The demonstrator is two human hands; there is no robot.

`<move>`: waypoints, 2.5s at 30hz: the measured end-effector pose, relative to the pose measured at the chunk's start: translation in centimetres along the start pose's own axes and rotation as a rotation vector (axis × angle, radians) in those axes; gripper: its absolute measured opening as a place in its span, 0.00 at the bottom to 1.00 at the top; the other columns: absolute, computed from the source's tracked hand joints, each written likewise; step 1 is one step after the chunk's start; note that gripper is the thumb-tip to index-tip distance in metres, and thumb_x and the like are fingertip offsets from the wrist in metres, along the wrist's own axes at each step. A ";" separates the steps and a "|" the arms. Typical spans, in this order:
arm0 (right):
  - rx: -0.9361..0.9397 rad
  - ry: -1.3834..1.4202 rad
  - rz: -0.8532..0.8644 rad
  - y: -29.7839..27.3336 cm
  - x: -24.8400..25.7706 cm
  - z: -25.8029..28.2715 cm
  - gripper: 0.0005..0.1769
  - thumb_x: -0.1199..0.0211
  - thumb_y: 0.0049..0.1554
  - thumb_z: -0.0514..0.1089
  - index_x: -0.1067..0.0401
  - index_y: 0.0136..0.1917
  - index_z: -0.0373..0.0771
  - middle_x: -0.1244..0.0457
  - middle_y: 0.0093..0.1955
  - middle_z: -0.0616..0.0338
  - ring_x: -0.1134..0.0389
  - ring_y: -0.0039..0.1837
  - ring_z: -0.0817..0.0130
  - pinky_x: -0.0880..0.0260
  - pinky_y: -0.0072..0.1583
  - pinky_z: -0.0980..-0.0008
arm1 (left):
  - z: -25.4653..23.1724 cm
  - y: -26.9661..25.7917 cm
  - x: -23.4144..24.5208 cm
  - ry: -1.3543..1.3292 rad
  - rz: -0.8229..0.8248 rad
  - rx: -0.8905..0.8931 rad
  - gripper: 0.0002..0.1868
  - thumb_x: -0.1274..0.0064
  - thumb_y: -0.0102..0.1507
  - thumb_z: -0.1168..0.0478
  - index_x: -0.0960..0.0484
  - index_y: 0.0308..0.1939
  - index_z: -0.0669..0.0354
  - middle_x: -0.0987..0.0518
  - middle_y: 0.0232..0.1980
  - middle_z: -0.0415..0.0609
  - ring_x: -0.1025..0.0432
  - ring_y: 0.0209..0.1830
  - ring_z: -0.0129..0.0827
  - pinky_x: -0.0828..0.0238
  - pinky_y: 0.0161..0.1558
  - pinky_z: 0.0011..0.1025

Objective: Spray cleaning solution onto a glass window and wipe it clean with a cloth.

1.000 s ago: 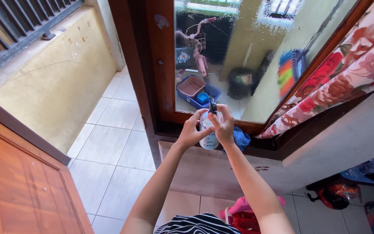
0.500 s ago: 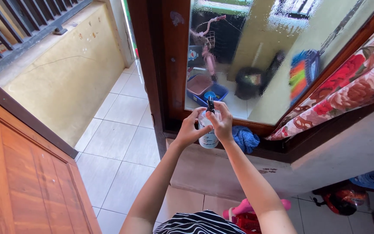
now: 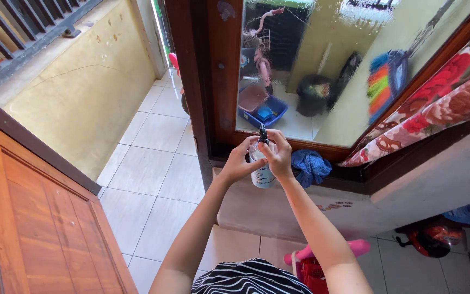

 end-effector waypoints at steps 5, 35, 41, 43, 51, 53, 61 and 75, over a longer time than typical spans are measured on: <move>-0.061 -0.081 0.003 -1.0 0.0 -1.0 0.17 0.31 0.54 0.45 0.25 0.52 0.33 0.32 0.50 0.57 0.30 0.53 0.70 0.30 0.58 0.72 | 1.5 -0.6 -0.4 0.000 0.048 0.019 0.43 0.35 0.53 0.43 0.30 0.67 0.59 0.18 0.57 0.60 0.22 0.59 0.48 0.27 0.61 0.39; -0.191 -0.182 -0.086 -7.8 3.2 -3.8 0.18 0.29 0.56 0.47 0.25 0.54 0.33 0.33 0.50 0.58 0.30 0.53 0.71 0.29 0.56 0.71 | 3.0 -2.9 -5.0 -0.071 0.335 0.089 0.41 0.36 0.52 0.46 0.28 0.67 0.59 0.17 0.57 0.56 0.21 0.57 0.43 0.27 0.57 0.37; -0.220 -0.172 -0.154 -8.6 4.4 -3.7 0.18 0.30 0.57 0.48 0.26 0.53 0.33 0.33 0.50 0.59 0.30 0.51 0.73 0.29 0.54 0.72 | 3.1 -2.8 -6.5 -0.062 0.364 0.077 0.42 0.36 0.53 0.46 0.28 0.67 0.59 0.18 0.57 0.58 0.21 0.56 0.43 0.26 0.56 0.37; -0.196 -0.157 -0.171 -8.4 4.7 -3.0 0.18 0.31 0.57 0.48 0.27 0.54 0.34 0.34 0.51 0.61 0.30 0.52 0.74 0.28 0.53 0.73 | 2.6 -2.7 -6.8 -0.050 0.360 0.054 0.42 0.35 0.54 0.45 0.29 0.67 0.60 0.18 0.58 0.58 0.22 0.57 0.44 0.27 0.57 0.38; -0.145 -0.328 -0.288 -8.0 7.4 -3.1 0.18 0.28 0.57 0.48 0.25 0.51 0.33 0.34 0.49 0.60 0.32 0.52 0.70 0.32 0.57 0.70 | -0.2 -1.7 -7.4 -0.101 0.308 -0.015 0.40 0.37 0.57 0.47 0.29 0.68 0.59 0.19 0.60 0.58 0.23 0.59 0.44 0.28 0.59 0.38; -0.105 -0.299 -0.305 -7.8 7.7 -2.5 0.18 0.29 0.58 0.49 0.26 0.53 0.33 0.34 0.50 0.60 0.33 0.54 0.70 0.33 0.58 0.70 | -0.4 -1.3 -7.9 -0.115 0.309 -0.044 0.40 0.37 0.57 0.47 0.29 0.69 0.60 0.20 0.62 0.59 0.24 0.62 0.45 0.29 0.61 0.39; -0.092 -0.202 -0.363 -7.7 10.0 -2.3 0.20 0.30 0.58 0.51 0.27 0.54 0.34 0.35 0.52 0.60 0.34 0.55 0.71 0.34 0.60 0.71 | -0.7 -0.1 -10.2 -0.083 0.306 -0.078 0.40 0.37 0.57 0.47 0.29 0.69 0.61 0.23 0.66 0.59 0.28 0.67 0.46 0.32 0.66 0.40; -0.225 -0.047 -0.488 -8.3 14.6 -3.4 0.13 0.34 0.60 0.43 0.30 0.53 0.34 0.36 0.50 0.63 0.33 0.52 0.74 0.30 0.56 0.72 | -1.2 1.3 -15.2 -0.101 0.358 -0.064 0.42 0.37 0.57 0.48 0.32 0.72 0.59 0.24 0.68 0.61 0.29 0.69 0.46 0.33 0.66 0.39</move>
Point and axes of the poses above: each hand's wrist, its own y-axis towards the middle knuckle, its own x-axis out of the back of the hand, z = x × y, the point moved 6 cm from there along y, towards the middle knuckle
